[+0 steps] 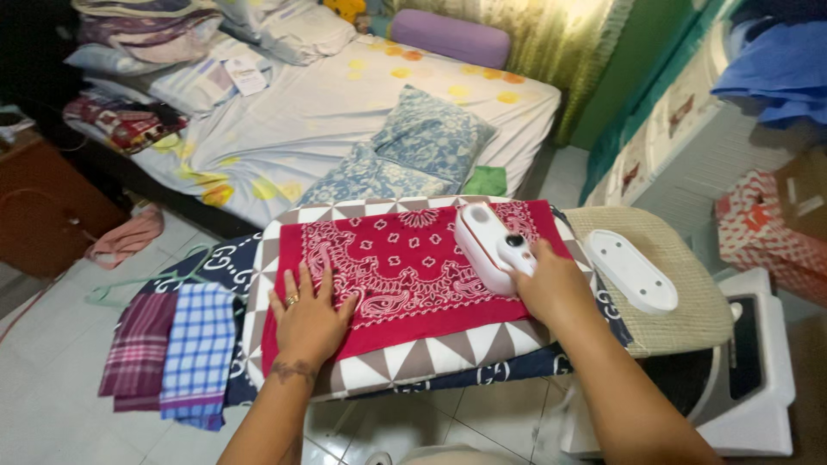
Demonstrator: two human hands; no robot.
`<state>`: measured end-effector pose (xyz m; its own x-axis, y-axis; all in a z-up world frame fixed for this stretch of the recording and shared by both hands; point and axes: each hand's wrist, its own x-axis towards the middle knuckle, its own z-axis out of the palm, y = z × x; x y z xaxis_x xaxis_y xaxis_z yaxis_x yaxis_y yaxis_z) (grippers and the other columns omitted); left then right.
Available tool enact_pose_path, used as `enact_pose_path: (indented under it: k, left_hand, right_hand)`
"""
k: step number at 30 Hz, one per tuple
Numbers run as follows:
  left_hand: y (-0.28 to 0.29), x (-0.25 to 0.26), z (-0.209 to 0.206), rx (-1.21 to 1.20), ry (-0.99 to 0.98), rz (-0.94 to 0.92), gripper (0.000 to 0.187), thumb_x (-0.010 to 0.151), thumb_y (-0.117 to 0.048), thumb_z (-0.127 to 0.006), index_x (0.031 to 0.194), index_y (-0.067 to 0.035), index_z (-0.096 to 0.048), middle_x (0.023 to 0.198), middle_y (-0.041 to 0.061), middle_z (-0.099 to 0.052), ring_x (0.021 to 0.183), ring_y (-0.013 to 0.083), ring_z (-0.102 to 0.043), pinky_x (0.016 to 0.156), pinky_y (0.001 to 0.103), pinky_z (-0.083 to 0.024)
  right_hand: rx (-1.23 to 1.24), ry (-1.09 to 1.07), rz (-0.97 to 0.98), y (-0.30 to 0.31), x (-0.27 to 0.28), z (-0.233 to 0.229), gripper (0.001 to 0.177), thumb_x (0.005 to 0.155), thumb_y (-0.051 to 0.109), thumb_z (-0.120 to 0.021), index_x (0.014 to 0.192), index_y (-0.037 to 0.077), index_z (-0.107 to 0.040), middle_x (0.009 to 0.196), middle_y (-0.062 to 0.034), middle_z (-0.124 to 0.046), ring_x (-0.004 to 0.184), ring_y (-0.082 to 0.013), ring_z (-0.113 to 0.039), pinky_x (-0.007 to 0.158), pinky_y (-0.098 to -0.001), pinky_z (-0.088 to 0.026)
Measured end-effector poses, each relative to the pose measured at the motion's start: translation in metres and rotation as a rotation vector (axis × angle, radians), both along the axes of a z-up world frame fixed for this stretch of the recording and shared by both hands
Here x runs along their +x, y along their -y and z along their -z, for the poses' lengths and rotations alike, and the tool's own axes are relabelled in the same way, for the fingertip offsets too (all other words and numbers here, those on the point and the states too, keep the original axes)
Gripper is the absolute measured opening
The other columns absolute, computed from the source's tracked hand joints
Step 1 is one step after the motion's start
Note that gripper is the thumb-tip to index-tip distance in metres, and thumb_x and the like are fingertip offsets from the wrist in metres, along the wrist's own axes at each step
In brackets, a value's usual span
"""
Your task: The person irons a blue and white checkered cloth on an ironing board, then hangs it on a hanger. Next, they iron a red bandana, folding it multiple times while ironing each section.
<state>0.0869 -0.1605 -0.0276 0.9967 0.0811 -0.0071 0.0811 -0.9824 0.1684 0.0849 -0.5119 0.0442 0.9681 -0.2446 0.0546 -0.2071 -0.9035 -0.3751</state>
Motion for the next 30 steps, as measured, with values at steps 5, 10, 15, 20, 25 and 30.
enact_pose_path:
  k: [5,10,15,20,25,30]
  left_hand:
    - [-0.001,0.001,0.005,0.055,0.003,0.007,0.081,0.093,-0.068,-0.042,0.159,-0.024,-0.027,0.165,0.016,-0.019,0.154,0.0383,-0.009,0.119,0.062,-0.004]
    - [-0.001,0.003,0.008,0.065,-0.019,0.000,0.080,0.093,-0.069,-0.039,0.159,-0.025,-0.027,0.166,0.016,-0.018,0.154,0.0375,-0.008,0.120,0.062,-0.003]
    - [-0.002,0.005,0.010,0.079,-0.034,-0.005,0.081,0.093,-0.070,-0.038,0.159,-0.026,-0.026,0.166,0.015,-0.017,0.154,0.0376,-0.007,0.119,0.062,-0.004]
    - [-0.003,0.007,0.014,0.068,-0.033,-0.014,0.081,0.092,-0.071,-0.039,0.159,-0.026,-0.025,0.166,0.015,-0.017,0.154,0.0377,-0.008,0.118,0.063,-0.005]
    - [-0.004,0.010,0.015,0.071,-0.042,-0.017,0.083,0.091,-0.072,-0.043,0.159,-0.027,-0.027,0.167,0.015,-0.016,0.154,0.0385,-0.009,0.119,0.064,-0.006]
    - [0.001,0.021,0.004,-0.048,-0.090,-0.079,0.087,0.082,-0.065,-0.062,0.155,-0.024,-0.038,0.165,0.015,-0.023,0.154,0.0395,-0.014,0.118,0.067,-0.009]
  right_hand:
    - [-0.051,-0.078,0.150,0.045,-0.054,-0.006,0.061,0.082,0.040,-0.075,0.134,0.012,-0.059,0.107,-0.0288,-0.073,0.103,-0.0478,-0.069,0.093,-0.0519,-0.053]
    - [-0.086,-0.026,0.225,0.068,-0.044,-0.001,0.056,0.084,0.041,-0.074,0.130,0.011,-0.063,0.106,-0.0293,-0.073,0.102,-0.0472,-0.070,0.093,-0.0517,-0.054]
    - [-0.061,0.047,0.208,0.070,0.025,0.006,0.055,0.084,0.038,-0.076,0.126,0.005,-0.063,0.109,-0.0304,-0.071,0.105,-0.0478,-0.068,0.093,-0.0512,-0.052]
    - [-0.031,0.104,0.172,0.078,0.058,0.008,0.058,0.083,0.036,-0.077,0.128,0.002,-0.061,0.109,-0.0313,-0.071,0.104,-0.0474,-0.068,0.093,-0.0500,-0.052]
    - [-0.060,0.094,0.138,0.097,0.019,0.008,0.059,0.081,0.040,-0.078,0.124,0.003,-0.062,0.109,-0.0285,-0.072,0.104,-0.0466,-0.068,0.093,-0.0500,-0.053]
    - [-0.037,-0.029,0.276,0.120,-0.048,0.007,0.057,0.081,0.042,-0.077,0.128,0.012,-0.064,0.106,-0.0284,-0.074,0.103,-0.0468,-0.070,0.092,-0.0499,-0.054]
